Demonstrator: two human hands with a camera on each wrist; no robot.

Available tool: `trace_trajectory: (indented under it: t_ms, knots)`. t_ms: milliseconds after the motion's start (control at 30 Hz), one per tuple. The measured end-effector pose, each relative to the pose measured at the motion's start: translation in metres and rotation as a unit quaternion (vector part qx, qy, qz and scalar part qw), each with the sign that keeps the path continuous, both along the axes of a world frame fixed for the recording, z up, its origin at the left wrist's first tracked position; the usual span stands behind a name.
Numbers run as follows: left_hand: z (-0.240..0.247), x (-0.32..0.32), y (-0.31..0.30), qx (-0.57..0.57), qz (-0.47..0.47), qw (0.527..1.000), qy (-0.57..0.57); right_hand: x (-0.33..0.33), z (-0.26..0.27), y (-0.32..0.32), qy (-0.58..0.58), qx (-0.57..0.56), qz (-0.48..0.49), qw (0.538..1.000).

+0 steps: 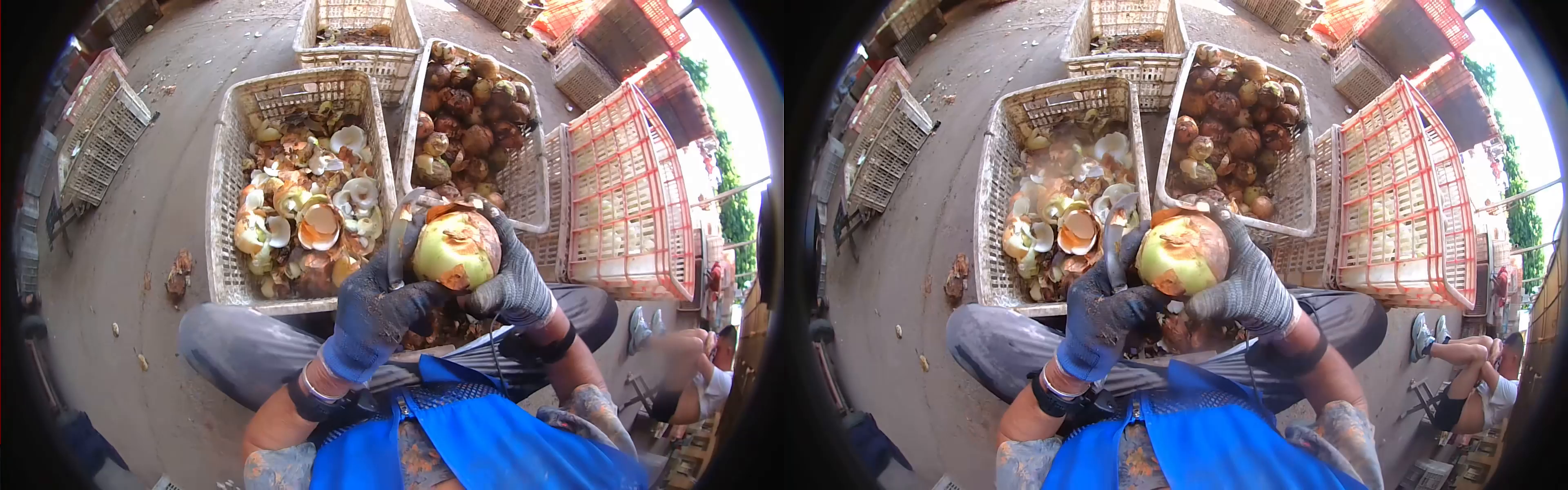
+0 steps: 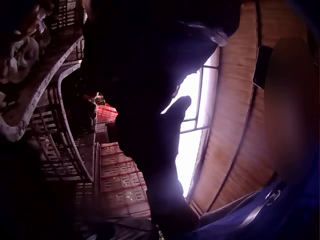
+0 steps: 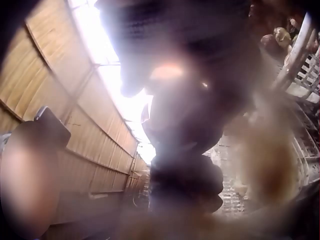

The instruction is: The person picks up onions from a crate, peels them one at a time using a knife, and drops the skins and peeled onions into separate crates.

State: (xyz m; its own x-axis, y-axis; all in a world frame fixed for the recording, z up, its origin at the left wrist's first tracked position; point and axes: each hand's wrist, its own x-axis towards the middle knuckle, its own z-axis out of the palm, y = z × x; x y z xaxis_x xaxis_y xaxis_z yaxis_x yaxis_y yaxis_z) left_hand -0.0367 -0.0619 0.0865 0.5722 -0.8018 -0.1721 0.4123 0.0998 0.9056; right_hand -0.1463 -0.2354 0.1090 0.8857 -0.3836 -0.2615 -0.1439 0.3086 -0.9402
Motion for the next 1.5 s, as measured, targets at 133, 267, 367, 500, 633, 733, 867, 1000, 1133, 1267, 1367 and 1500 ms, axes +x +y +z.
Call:
trace_trajectory:
  t_ms: [133,267,367,500,633,733,867,1000,1133,1267,1367,1500]
  knots:
    - [-0.008,-0.01,0.021,-0.02,-0.007,0.99,-0.137,-0.013,-0.006,0.021,-0.087,0.086,-0.1,0.987]
    - [0.0,-0.006,0.044,0.015,0.075,0.841,-0.535,-0.023,0.002,0.019,-0.029,-0.092,-0.083,0.992]
    - [0.005,-0.014,0.049,0.018,0.093,0.803,-0.588,-0.03,-0.007,0.015,-0.047,-0.108,-0.046,0.992]
    - [-0.002,-0.019,0.054,0.058,0.05,0.746,-0.661,-0.032,-0.001,0.022,-0.037,-0.033,-0.046,0.998]
    - [-0.009,-0.025,0.054,0.121,0.069,0.694,-0.706,-0.036,-0.006,0.024,-0.03,-0.092,-0.036,0.995]
    - [-0.026,-0.025,0.052,0.123,0.08,0.68,-0.718,-0.04,-0.008,0.028,-0.01,-0.097,-0.021,0.995]
    - [-0.043,-0.025,0.054,0.14,0.06,0.693,-0.705,-0.043,-0.007,0.033,0.042,-0.141,0.042,0.988]
    - [-0.054,-0.011,0.052,0.119,0.04,0.66,-0.74,-0.049,-0.031,0.038,-0.001,0.08,0.064,0.995]
    - [-0.065,0.003,0.046,0.075,0.037,0.629,-0.773,-0.057,-0.089,0.035,-0.05,0.591,0.193,0.782]
    - [-0.071,0.006,0.039,0.041,0.08,0.623,-0.777,-0.05,-0.083,0.024,0.014,0.518,0.189,0.834]
    - [-0.064,0.006,0.044,0.075,0.102,0.588,-0.799,-0.041,-0.068,0.014,0.001,-0.004,0.191,0.982]
    - [-0.068,-0.009,0.037,0.133,0.106,0.643,-0.746,-0.034,-0.054,0.031,-0.027,0.107,0.102,0.989]
